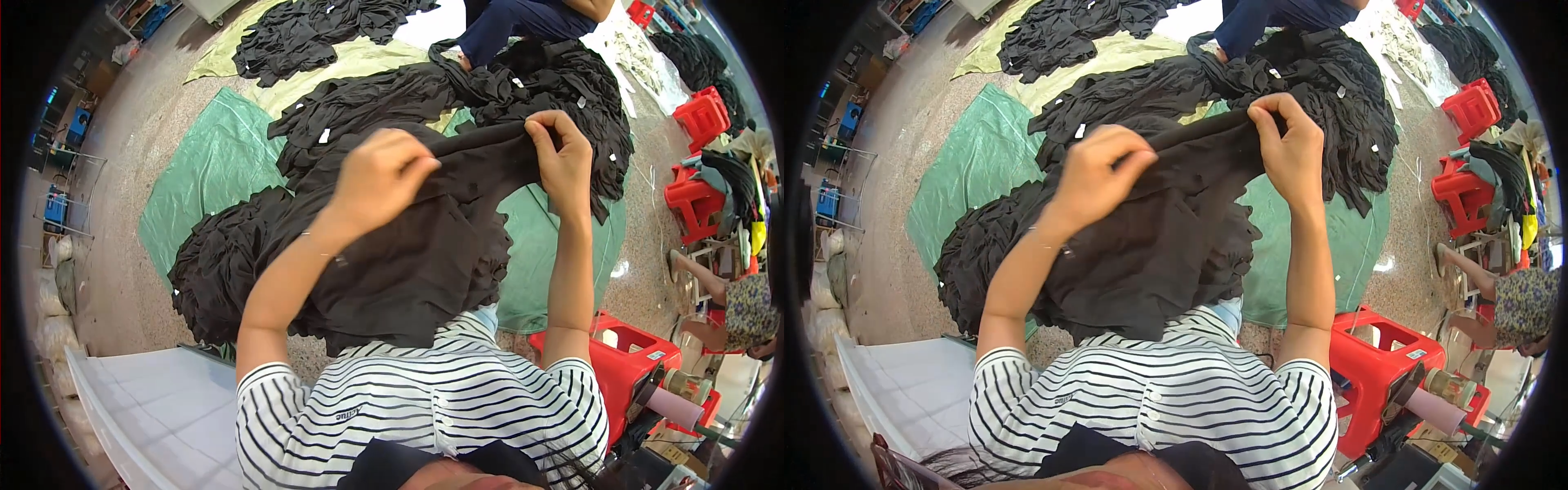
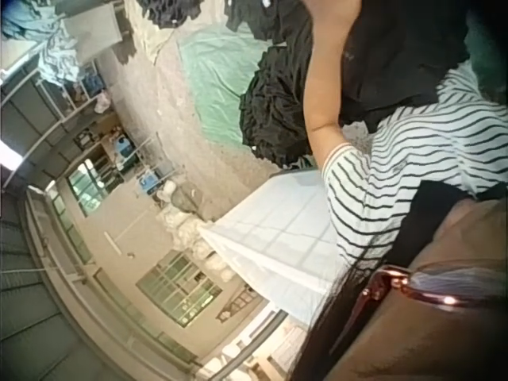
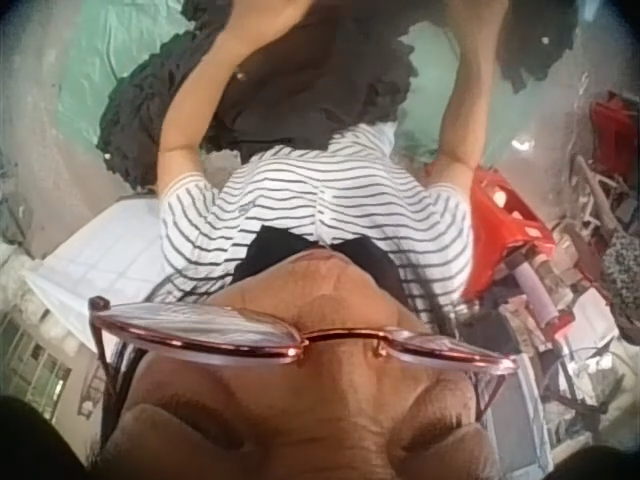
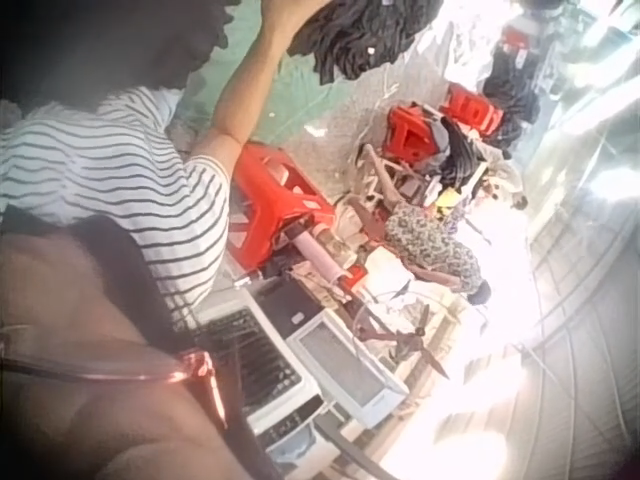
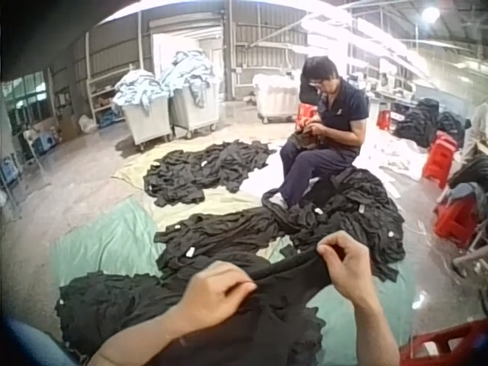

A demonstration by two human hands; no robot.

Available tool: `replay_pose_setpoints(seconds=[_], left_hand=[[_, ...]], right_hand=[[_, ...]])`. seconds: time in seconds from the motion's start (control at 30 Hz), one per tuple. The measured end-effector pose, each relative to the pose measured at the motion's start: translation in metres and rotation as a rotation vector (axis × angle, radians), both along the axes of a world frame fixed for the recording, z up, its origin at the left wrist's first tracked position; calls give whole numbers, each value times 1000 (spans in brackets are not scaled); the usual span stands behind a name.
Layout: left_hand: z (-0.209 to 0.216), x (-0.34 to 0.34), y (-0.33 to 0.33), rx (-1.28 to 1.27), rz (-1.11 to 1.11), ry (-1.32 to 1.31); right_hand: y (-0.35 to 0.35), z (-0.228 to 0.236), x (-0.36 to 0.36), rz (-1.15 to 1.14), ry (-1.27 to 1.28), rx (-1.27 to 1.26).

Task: Inspecting and sorting pieces of black fabric in a textile manufacturing facility.

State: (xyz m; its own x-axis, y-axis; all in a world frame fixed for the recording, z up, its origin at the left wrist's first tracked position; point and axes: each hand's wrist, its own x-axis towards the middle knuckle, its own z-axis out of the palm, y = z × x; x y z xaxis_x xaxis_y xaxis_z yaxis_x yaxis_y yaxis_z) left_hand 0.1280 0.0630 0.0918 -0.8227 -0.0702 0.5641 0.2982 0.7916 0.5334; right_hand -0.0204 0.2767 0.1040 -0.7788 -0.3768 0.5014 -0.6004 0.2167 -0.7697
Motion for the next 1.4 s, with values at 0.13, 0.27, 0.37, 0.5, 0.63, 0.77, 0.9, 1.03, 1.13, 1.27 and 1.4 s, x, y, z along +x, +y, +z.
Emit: replay_pose_setpoints(seconds=[0.13, 0.27, 0.37, 0.5, 0.63, 0.77, 0.9, 1.03, 1.13, 1.27, 1.4], left_hand=[[-16, -29, 38, 130, 107, -269], [-46, -41, 28, 505, -48, -322], [-55, -41, 25, 854, -136, -110], [-22, -26, 24, 895, -79, -86], [-15, -28, 17, 1262, -230, -243], [-33, -34, 10, 1442, -193, -334], [-51, -32, 2, 1411, -128, -355], [-64, -22, -7, 1536, -50, -320], [-61, -15, 0, 1615, -57, -384], [-54, -6, 6, 1616, -148, -465], [-51, -2, 5, 1573, -366, -572]], right_hand=[[-18, 11, -13, -83, 135, 6], [-36, -5, -30, -67, 196, 0], [-45, -14, -33, -76, 229, -58], [-51, -6, -27, -85, 154, -93], [-58, -7, -39, -50, 228, -85], [-78, -32, -52, -6, 410, 75], [-77, -46, 0, -188, 551, 1], [-62, -49, 80, 8, -29, 118], [-56, -61, 93, 143, -49, 181], [-52, -50, 99, 141, -178, 52], [-46, -41, 100, 181, -79, 86]])
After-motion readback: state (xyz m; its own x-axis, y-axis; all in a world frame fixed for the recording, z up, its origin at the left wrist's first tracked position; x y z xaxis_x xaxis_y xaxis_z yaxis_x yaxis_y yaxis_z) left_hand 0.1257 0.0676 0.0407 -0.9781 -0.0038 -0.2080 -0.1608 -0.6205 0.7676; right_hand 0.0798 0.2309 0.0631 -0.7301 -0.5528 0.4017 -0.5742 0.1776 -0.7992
